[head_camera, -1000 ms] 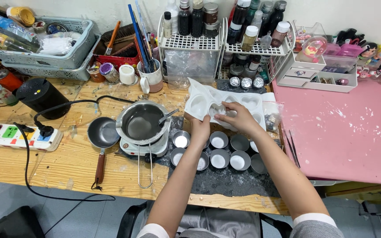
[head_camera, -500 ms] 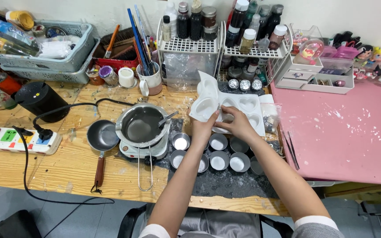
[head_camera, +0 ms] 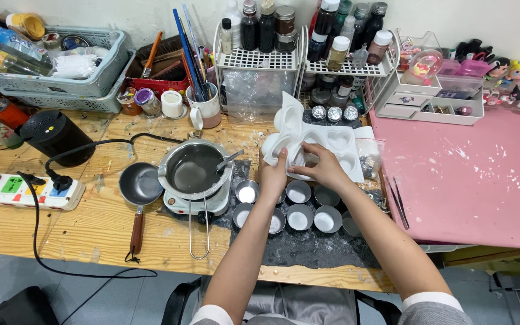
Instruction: Placing wicks into silicone heart molds and metal cups, and scooping wax into containers.
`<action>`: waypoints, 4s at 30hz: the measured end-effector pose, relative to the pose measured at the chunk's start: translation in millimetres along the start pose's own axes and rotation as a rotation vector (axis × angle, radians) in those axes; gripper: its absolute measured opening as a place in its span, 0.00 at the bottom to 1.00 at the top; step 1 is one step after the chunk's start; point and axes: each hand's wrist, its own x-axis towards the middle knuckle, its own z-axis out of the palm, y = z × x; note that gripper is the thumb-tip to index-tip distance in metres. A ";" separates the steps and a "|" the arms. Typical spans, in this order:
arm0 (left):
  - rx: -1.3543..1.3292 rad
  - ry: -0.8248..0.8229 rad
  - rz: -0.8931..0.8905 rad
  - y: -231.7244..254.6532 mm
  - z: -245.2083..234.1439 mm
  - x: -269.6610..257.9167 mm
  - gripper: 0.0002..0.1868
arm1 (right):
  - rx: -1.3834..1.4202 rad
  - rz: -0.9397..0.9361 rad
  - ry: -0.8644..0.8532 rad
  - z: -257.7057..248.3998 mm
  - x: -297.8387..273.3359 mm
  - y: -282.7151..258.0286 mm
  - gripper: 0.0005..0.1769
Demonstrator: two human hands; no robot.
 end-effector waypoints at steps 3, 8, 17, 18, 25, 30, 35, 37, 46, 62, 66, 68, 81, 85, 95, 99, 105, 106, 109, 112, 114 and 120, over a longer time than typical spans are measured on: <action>-0.061 -0.022 -0.059 6.4 0.2 -0.4 0.27 | 0.039 0.033 -0.029 -3.5 -2.1 -7.7 0.53; -0.128 -0.016 -0.001 -11.5 1.0 6.2 0.25 | 0.184 0.026 0.013 -8.3 -12.7 -24.9 0.47; -0.211 -0.007 0.021 -17.8 3.0 7.1 0.21 | -0.022 -0.404 0.209 0.2 -19.1 -47.1 0.22; -0.236 -0.007 0.009 -17.7 2.6 6.8 0.21 | -0.061 -0.437 0.226 1.7 -17.8 -47.1 0.18; -0.257 -0.028 -0.012 -19.2 1.3 6.2 0.21 | -0.166 -0.558 0.290 4.2 -17.8 -52.0 0.14; -0.302 -0.024 -0.122 -17.1 -0.2 6.1 0.22 | -0.039 -0.442 0.192 1.9 -11.5 -46.7 0.09; -0.308 -0.060 -0.178 -1.0 -5.5 2.3 0.25 | 0.049 -0.350 0.101 -4.6 -1.1 -42.1 0.06; -0.314 -0.062 -0.165 0.0 -6.3 1.6 0.25 | 0.066 -0.333 0.075 -5.6 -0.1 -44.3 0.05; -0.380 -0.047 -0.207 -25.9 -1.7 7.2 0.25 | -0.076 -0.421 0.090 -5.7 -5.5 -57.2 0.11; -0.354 -0.064 -0.270 -13.7 -4.5 3.5 0.26 | 0.015 -0.418 0.096 0.8 -1.5 -31.9 0.09; -0.362 -0.062 -0.303 -8.7 -5.9 1.4 0.26 | -0.074 -0.485 0.112 -1.3 -7.2 -43.3 0.13; -0.392 -0.060 -0.301 -8.3 -4.4 2.3 0.26 | -0.124 -0.530 0.119 -3.3 -7.6 -46.4 0.11; -0.366 -0.012 -0.236 -15.1 -1.0 2.8 0.25 | -0.031 -0.511 0.232 -12.0 -7.9 -51.4 0.05; -0.397 -0.025 -0.230 -8.5 -1.6 2.3 0.26 | 0.101 -0.420 0.254 -26.0 -10.9 -106.2 0.05; -0.625 -0.364 0.071 -1.2 -20.6 -16.6 0.30 | -0.211 -0.784 0.106 28.9 20.4 -220.4 0.06; -0.528 -0.263 0.083 -20.4 -11.2 -5.7 0.30 | -0.237 -0.790 0.088 27.1 27.9 -225.2 0.11; -0.438 -0.080 0.029 4.8 -7.6 -3.5 0.25 | -0.087 -0.444 0.190 -22.7 55.5 -126.6 0.07; -0.438 -0.083 0.025 6.6 -7.4 -5.1 0.25 | -0.088 -0.439 0.191 -27.0 54.8 -105.4 0.07; -0.423 -0.055 -0.033 8.7 -5.1 -5.1 0.24 | -0.211 -0.278 0.126 -35.5 51.0 -51.5 0.09; -0.366 -0.022 -0.065 0.8 -1.5 -3.4 0.22 | -0.226 -0.194 0.005 -33.8 41.2 -26.0 0.11; -0.321 -0.039 0.048 -2.7 -1.0 -2.8 0.22 | -0.125 -0.188 -0.054 -34.9 36.5 -25.0 0.12; -0.114 -0.011 0.180 42.5 -5.9 -18.3 0.34 | -0.065 -0.332 -0.058 -28.2 43.8 1.6 0.11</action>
